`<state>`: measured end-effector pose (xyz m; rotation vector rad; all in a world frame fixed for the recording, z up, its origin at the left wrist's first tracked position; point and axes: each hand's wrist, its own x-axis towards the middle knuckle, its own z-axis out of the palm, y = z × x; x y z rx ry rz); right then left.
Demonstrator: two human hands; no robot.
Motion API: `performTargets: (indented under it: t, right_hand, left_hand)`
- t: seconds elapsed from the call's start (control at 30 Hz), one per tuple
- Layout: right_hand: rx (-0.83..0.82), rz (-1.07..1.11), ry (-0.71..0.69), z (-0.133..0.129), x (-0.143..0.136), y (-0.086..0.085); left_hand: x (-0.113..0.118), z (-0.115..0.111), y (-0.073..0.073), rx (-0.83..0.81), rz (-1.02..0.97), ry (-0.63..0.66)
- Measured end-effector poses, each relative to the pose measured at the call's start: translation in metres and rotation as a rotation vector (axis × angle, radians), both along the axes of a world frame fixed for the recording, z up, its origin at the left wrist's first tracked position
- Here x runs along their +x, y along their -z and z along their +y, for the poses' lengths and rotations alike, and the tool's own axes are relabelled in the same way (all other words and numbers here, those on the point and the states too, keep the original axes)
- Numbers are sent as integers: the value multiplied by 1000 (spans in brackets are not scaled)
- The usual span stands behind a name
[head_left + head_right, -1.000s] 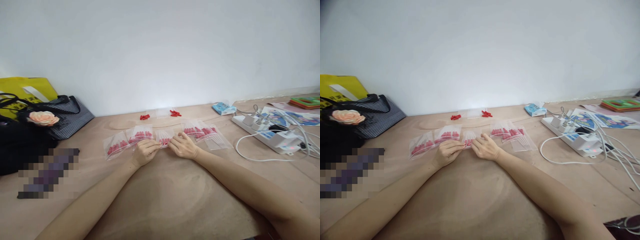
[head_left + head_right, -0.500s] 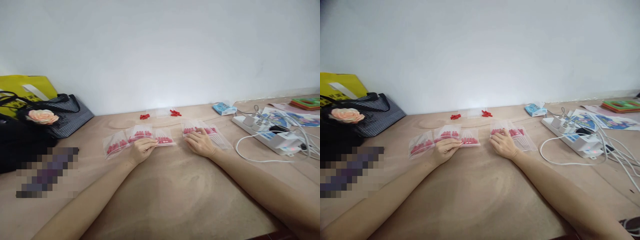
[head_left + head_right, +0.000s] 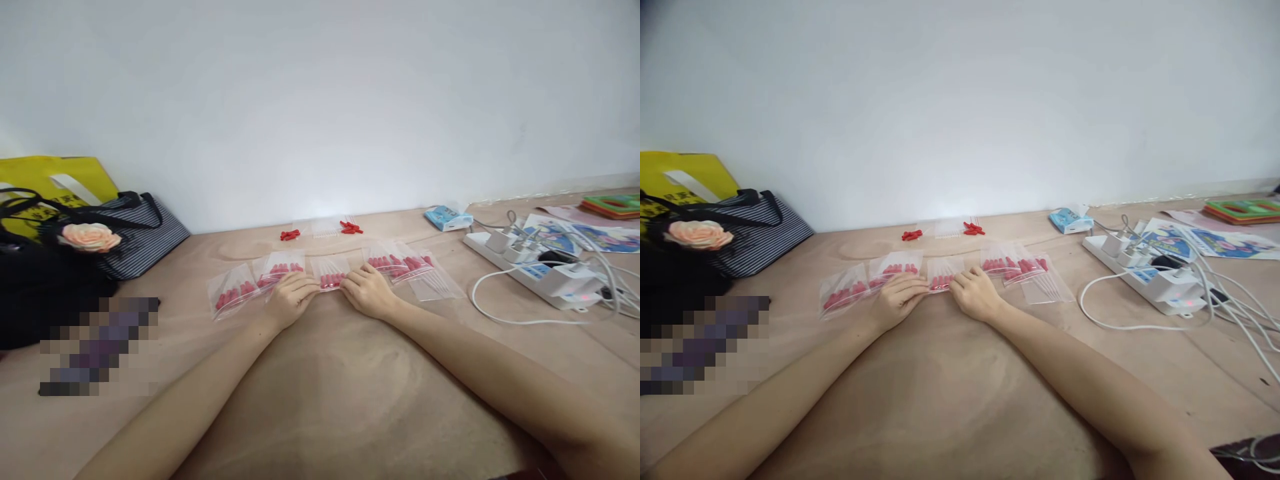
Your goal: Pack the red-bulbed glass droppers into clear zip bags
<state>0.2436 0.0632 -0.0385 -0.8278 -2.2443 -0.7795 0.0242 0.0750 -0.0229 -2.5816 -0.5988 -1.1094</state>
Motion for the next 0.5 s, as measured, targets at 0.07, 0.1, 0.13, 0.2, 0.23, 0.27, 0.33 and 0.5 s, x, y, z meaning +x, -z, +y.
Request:
performTargets:
  t: [0.07,0.1,0.13,0.2,0.23,0.27,0.33,0.5]
  right_hand:
    - [-14,4,56,6,6,2]
    - [-21,4,86,9,8,3]
    - [-29,4,115,13,9,3]
    - [-54,5,159,21,11,4]
    - [-70,5,170,24,11,4]
    - [-88,5,172,26,11,4]
    - [-119,13,167,25,12,3]
    - [-186,103,139,-1,25,4]
  left_hand:
    - [-9,4,-5,-2,-3,-89]
    - [-15,7,-8,-16,9,-143]
    - [-22,10,-11,-43,39,-206]
    - [-38,17,-19,-123,135,-273]
    - [-45,20,-22,-152,172,-268]
    - [-52,22,-25,-170,197,-258]
    - [-64,26,-29,-184,234,-230]
    - [-76,32,-25,-124,211,-210]
